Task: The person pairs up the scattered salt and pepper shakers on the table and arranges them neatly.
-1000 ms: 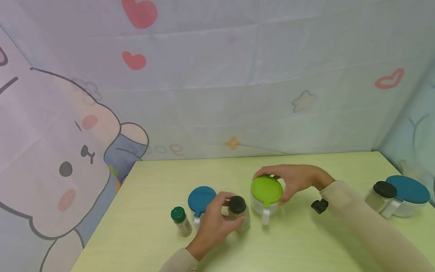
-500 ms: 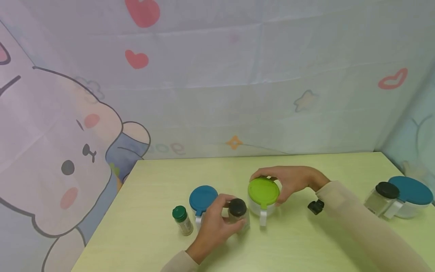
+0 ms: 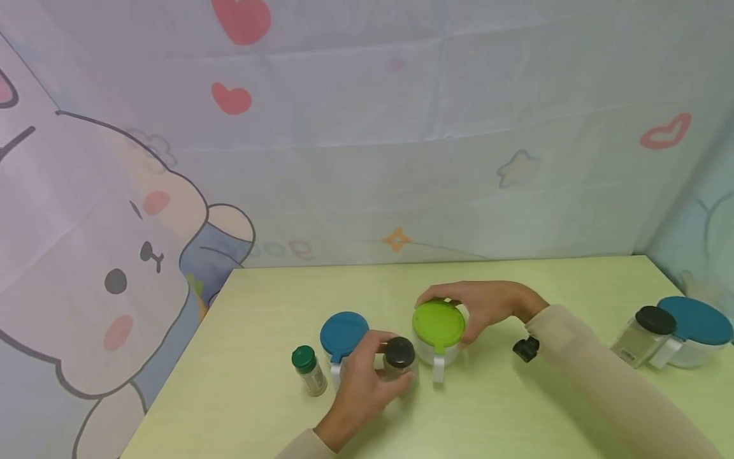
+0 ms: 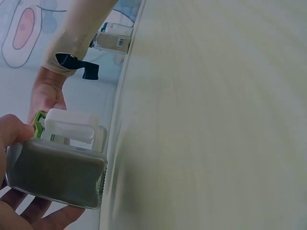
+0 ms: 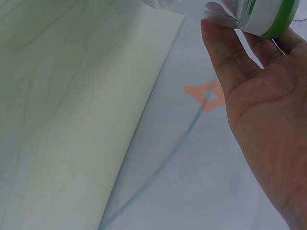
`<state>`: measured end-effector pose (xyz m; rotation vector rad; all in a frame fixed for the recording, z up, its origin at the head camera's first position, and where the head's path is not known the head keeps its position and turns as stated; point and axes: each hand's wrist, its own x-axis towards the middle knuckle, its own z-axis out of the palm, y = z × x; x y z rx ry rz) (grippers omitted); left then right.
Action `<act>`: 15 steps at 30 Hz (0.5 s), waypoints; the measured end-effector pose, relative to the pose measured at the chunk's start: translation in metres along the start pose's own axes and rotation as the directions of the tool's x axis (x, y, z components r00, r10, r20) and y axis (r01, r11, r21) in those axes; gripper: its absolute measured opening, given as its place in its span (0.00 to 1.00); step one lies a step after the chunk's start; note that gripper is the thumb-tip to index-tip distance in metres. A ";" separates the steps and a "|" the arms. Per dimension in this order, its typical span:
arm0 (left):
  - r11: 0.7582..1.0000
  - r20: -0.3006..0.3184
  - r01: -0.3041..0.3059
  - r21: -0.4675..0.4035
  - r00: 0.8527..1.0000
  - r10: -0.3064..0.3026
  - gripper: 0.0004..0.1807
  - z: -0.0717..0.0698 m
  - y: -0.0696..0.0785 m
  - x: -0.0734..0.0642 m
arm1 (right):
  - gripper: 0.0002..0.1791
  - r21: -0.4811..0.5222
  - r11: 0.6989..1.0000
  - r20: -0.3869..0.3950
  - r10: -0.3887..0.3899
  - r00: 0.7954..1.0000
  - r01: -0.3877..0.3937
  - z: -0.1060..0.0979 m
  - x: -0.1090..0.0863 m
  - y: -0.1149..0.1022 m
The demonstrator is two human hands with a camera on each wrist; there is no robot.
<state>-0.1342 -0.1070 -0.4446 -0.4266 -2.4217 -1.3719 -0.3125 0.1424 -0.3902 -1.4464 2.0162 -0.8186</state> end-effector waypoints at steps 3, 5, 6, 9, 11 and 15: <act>1.000 0.009 0.016 -0.010 1.000 -0.016 0.28 -0.001 0.000 -0.001 | 0.45 -0.001 1.000 0.002 -0.004 1.000 0.004 0.001 0.003 0.002; 1.000 0.013 0.025 -0.014 1.000 -0.025 0.28 -0.001 0.000 -0.001 | 0.46 -0.012 1.000 0.000 -0.007 1.000 0.007 0.002 0.004 0.005; 0.999 0.015 0.030 -0.014 0.999 -0.030 0.28 -0.001 -0.001 -0.001 | 0.46 -0.015 1.000 -0.001 -0.009 1.000 0.009 0.003 0.005 0.005; 0.999 0.011 0.040 -0.003 0.999 -0.040 0.27 -0.001 -0.001 -0.002 | 0.46 -0.020 1.000 0.000 -0.011 1.000 0.011 0.004 0.007 0.006; 0.999 0.003 0.046 0.009 0.999 -0.046 0.27 -0.001 0.000 -0.003 | 0.46 -0.023 1.000 0.001 -0.009 1.000 0.009 0.004 0.008 0.005; 0.998 -0.007 0.054 0.024 0.999 -0.054 0.27 -0.001 0.002 -0.004 | 0.46 -0.023 1.000 0.004 -0.006 1.000 0.006 0.004 0.011 0.005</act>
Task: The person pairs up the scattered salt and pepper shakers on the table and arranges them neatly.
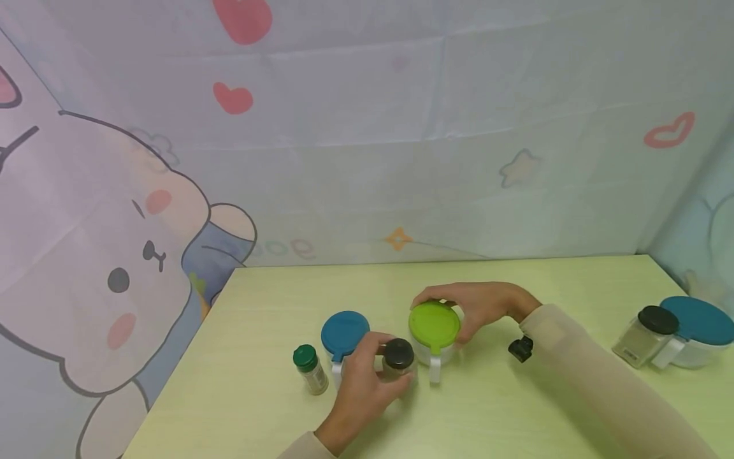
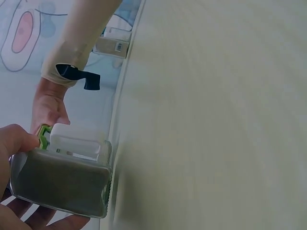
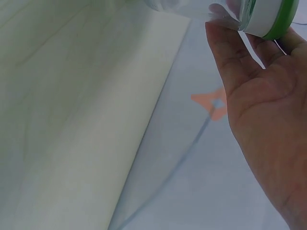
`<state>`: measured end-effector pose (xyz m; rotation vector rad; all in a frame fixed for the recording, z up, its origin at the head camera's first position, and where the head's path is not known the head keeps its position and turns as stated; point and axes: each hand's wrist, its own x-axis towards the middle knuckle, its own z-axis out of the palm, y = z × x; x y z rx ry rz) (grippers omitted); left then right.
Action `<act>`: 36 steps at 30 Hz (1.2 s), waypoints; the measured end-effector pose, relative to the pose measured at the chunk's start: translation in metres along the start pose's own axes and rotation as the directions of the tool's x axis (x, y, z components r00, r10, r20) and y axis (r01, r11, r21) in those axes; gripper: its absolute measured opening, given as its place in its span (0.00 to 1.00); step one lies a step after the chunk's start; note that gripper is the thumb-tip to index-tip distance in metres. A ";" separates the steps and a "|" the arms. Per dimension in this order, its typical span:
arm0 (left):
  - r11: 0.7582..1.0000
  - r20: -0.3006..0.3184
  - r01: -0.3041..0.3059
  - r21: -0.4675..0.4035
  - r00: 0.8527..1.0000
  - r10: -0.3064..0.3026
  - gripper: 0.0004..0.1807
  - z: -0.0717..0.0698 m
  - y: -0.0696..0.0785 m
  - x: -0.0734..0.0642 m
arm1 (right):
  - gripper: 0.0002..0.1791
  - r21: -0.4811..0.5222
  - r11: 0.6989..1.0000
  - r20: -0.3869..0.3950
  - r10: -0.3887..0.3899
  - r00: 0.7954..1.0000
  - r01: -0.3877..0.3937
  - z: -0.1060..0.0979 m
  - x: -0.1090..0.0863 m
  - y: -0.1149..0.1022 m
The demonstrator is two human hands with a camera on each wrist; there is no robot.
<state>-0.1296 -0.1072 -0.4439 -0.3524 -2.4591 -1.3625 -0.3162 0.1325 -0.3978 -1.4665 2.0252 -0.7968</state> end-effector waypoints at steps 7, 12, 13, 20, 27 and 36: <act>0.999 -0.017 -0.038 0.037 0.999 0.038 0.28 0.003 0.001 0.000 | 0.46 0.026 1.000 0.012 -0.001 1.000 0.000 0.001 0.002 0.004; 0.999 -0.021 -0.033 0.035 0.999 0.033 0.28 0.006 0.001 0.000 | 0.46 0.023 1.000 0.011 -0.001 1.000 0.001 0.000 0.004 0.005; 0.999 -0.022 -0.030 0.035 0.999 0.031 0.28 0.006 0.001 0.001 | 0.45 0.020 1.000 0.009 -0.001 1.000 0.000 0.000 0.005 0.005; 0.999 -0.018 0.002 0.053 1.000 -0.002 0.29 0.008 0.002 0.002 | 0.45 0.027 1.000 0.005 0.012 1.000 -0.012 0.001 0.006 0.004; 0.997 -0.011 0.043 0.064 0.999 -0.042 0.29 0.008 0.003 0.001 | 0.47 0.059 0.998 0.011 0.036 0.999 -0.037 0.002 0.005 0.005; 0.994 -0.001 0.064 0.084 0.998 -0.064 0.30 0.007 0.004 0.003 | 0.48 0.131 0.991 0.001 0.033 0.999 -0.033 0.004 0.005 0.010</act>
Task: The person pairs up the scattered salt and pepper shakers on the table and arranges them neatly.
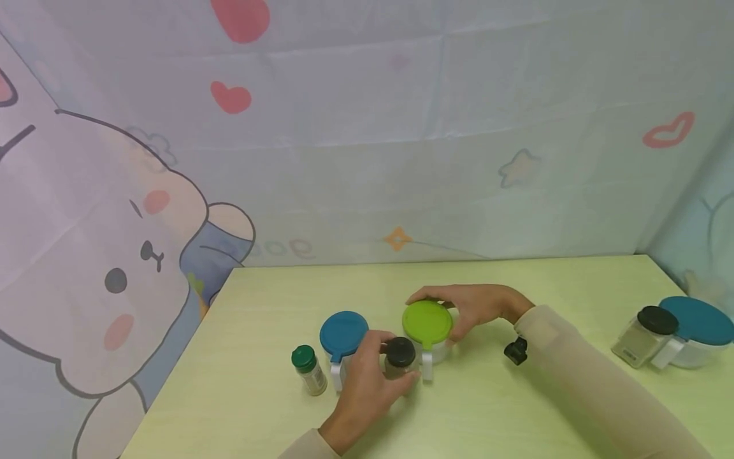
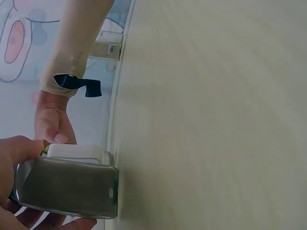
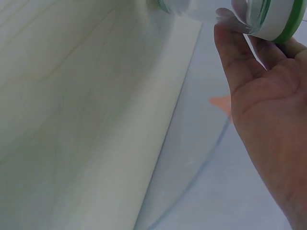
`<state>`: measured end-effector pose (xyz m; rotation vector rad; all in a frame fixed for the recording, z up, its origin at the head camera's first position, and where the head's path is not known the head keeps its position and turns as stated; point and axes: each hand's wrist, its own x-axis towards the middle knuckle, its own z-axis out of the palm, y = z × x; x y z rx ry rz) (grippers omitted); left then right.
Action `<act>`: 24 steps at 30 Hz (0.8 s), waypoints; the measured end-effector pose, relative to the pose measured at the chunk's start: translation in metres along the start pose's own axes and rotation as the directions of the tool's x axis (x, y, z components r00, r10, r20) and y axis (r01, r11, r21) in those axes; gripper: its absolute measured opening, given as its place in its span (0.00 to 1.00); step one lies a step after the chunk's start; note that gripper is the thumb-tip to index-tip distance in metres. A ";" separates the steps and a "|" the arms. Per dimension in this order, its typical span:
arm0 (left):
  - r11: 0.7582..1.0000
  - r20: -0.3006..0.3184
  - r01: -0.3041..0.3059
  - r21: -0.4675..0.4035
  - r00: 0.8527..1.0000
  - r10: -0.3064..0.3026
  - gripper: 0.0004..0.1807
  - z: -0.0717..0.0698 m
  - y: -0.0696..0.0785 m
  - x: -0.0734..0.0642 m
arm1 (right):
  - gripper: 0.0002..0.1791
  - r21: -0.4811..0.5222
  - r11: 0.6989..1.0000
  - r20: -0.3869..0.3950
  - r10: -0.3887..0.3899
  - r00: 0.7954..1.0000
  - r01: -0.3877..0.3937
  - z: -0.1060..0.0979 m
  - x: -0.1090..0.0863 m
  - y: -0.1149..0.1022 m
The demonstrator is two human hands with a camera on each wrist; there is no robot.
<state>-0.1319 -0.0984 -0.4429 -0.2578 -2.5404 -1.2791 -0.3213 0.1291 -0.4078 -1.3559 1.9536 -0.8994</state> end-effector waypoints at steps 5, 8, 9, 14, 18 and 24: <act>0.999 0.005 0.020 0.027 1.000 -0.021 0.32 -0.001 0.000 0.001 | 0.47 0.021 1.000 -0.004 -0.010 1.000 0.011 0.000 0.001 0.003; 0.999 0.001 0.021 0.044 1.000 -0.021 0.32 -0.001 0.000 0.000 | 0.45 0.021 1.000 -0.011 -0.013 1.000 0.013 0.001 0.003 0.005; 0.999 -0.001 0.018 0.049 1.000 -0.018 0.33 -0.001 0.000 0.000 | 0.45 0.021 1.000 -0.013 -0.014 1.000 0.015 0.001 0.003 0.006; 0.998 -0.008 0.006 0.061 1.000 -0.006 0.33 0.000 0.001 0.000 | 0.44 0.030 0.999 -0.009 -0.027 1.000 0.027 0.001 0.004 0.008; 0.998 -0.006 0.002 0.059 1.000 -0.002 0.34 0.000 0.001 -0.001 | 0.44 0.039 0.999 0.001 -0.029 1.000 0.029 0.001 0.004 0.008; 0.999 0.003 -0.021 0.033 1.000 0.021 0.32 -0.002 0.002 -0.002 | 0.44 0.029 1.000 -0.002 -0.009 1.000 0.009 0.001 0.005 0.008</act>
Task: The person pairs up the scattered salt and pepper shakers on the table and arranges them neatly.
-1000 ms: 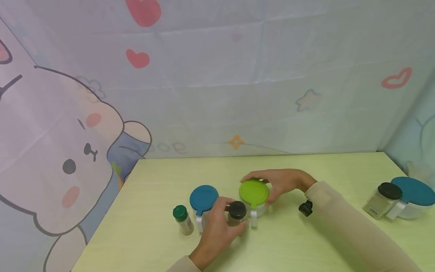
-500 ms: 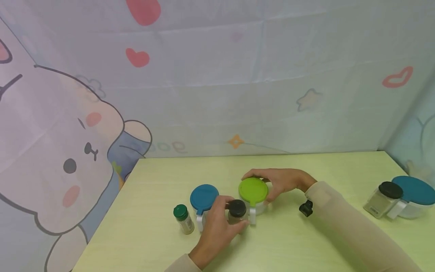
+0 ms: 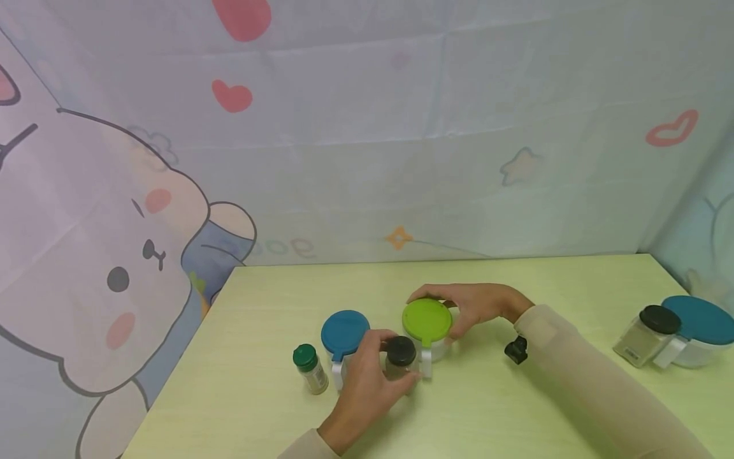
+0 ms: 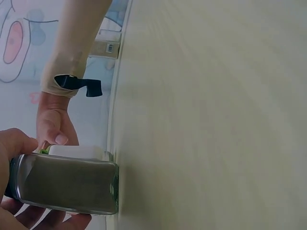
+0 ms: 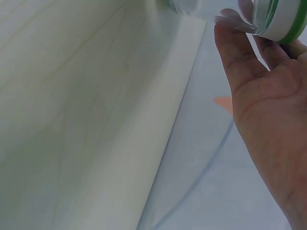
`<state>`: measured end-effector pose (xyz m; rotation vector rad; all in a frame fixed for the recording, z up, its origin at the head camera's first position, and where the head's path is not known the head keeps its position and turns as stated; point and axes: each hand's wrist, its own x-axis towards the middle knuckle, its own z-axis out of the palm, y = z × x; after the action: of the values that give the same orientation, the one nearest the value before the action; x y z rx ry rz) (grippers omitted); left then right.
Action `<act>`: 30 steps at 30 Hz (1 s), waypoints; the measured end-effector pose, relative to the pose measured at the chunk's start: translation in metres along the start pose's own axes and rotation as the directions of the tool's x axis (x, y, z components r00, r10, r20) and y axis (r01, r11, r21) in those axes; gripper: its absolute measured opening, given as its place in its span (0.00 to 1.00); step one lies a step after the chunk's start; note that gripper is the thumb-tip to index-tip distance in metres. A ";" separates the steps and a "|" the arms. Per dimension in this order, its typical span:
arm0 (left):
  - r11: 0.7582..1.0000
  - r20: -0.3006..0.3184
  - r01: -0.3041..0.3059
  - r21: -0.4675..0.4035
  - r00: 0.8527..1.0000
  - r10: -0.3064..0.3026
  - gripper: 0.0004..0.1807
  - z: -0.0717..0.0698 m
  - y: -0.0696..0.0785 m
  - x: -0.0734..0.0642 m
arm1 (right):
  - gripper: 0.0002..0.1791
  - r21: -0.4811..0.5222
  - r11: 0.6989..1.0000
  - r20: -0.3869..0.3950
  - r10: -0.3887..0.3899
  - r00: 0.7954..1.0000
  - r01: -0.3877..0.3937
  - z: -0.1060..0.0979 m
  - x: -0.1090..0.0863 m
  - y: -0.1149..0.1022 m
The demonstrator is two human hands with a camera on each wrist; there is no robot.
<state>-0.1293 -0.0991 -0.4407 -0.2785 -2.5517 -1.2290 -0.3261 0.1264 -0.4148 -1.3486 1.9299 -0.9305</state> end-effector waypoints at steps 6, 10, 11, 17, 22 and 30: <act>1.000 0.008 -0.003 -0.018 1.000 0.003 0.30 -0.001 0.002 0.000 | 0.45 -0.016 1.000 0.001 0.009 1.000 -0.009 0.000 0.000 0.001; 1.000 0.005 -0.007 -0.021 1.000 0.007 0.30 -0.001 0.001 0.001 | 0.45 -0.022 1.000 0.001 0.009 1.000 -0.009 0.000 0.000 0.002; 1.000 0.004 -0.007 -0.022 1.000 0.008 0.30 -0.001 0.002 0.001 | 0.45 -0.023 1.000 0.001 0.009 1.000 -0.009 0.000 0.000 0.001; 1.000 0.003 0.002 -0.031 1.000 -0.002 0.30 -0.002 0.002 0.001 | 0.45 -0.029 1.000 0.002 0.008 1.000 -0.008 0.000 0.000 -0.002; 1.000 0.005 0.009 -0.021 1.000 -0.009 0.31 -0.001 0.002 0.001 | 0.46 -0.028 0.999 -0.001 0.017 1.000 -0.017 0.001 -0.001 -0.002; 0.999 0.026 0.014 -0.036 1.000 -0.013 0.33 -0.001 0.003 0.001 | 0.49 -0.027 1.000 -0.004 0.006 1.000 -0.006 0.002 -0.003 -0.003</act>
<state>-0.1290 -0.0980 -0.4371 -0.2873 -2.5594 -1.2859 -0.3216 0.1281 -0.4133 -1.3566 1.9544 -0.9085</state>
